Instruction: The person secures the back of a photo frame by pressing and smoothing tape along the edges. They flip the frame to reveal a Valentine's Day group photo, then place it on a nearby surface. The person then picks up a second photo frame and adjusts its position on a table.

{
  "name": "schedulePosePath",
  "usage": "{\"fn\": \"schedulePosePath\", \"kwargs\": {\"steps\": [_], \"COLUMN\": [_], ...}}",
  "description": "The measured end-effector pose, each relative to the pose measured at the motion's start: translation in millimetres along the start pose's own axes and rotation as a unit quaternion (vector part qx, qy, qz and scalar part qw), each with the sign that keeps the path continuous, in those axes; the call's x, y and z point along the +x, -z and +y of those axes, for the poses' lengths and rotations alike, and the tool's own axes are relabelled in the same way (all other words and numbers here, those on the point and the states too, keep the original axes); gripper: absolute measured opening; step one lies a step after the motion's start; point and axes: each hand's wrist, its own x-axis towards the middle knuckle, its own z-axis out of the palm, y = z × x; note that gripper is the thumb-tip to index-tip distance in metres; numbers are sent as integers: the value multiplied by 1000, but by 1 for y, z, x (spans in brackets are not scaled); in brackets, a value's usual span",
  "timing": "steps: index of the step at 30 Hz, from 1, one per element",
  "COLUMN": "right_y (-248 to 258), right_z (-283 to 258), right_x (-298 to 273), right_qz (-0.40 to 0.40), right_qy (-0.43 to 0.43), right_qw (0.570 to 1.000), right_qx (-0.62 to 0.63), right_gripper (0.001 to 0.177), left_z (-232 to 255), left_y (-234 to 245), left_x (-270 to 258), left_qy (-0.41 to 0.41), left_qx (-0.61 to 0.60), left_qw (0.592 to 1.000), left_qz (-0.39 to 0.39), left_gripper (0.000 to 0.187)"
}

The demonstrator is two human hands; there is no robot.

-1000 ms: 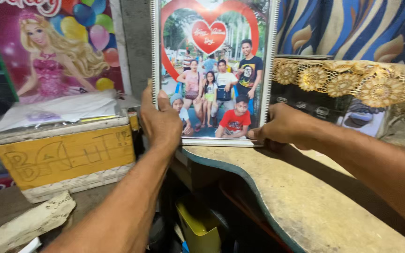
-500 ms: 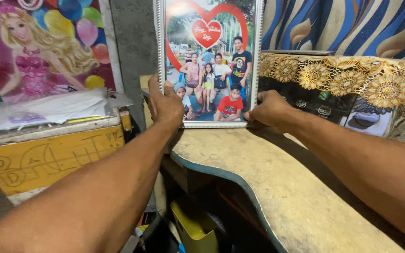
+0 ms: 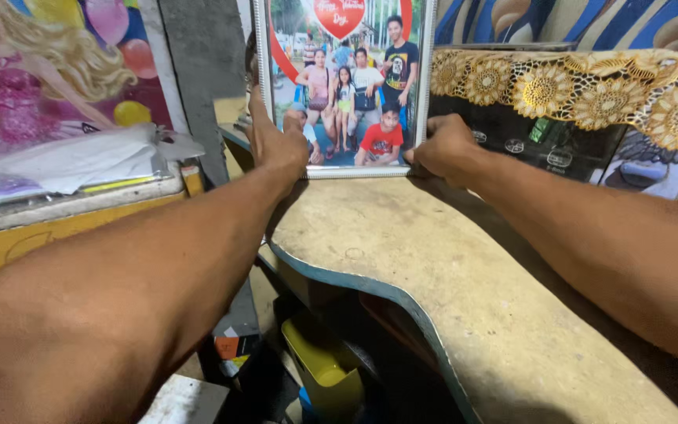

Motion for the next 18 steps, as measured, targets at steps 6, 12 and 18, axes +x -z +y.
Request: {"fn": "schedulePosePath", "kwargs": {"steps": [6, 12, 18], "right_y": [-9, -10, -10], "right_z": [0, -3, -11], "right_x": [12, 6, 0], "right_qz": [47, 88, 87], "right_qy": [-5, 0, 8], "right_qw": [996, 985, 982], "right_qx": [-77, -148, -169], "right_gripper": [23, 28, 26], "left_z": [-8, -22, -13], "left_y": [-10, -15, -8], "left_x": [6, 7, 0], "left_qy": [32, 4, 33], "left_qx": [33, 78, 113], "left_qw": [999, 996, 990], "left_qz": [-21, -32, -73], "left_gripper": [79, 89, 115]}}
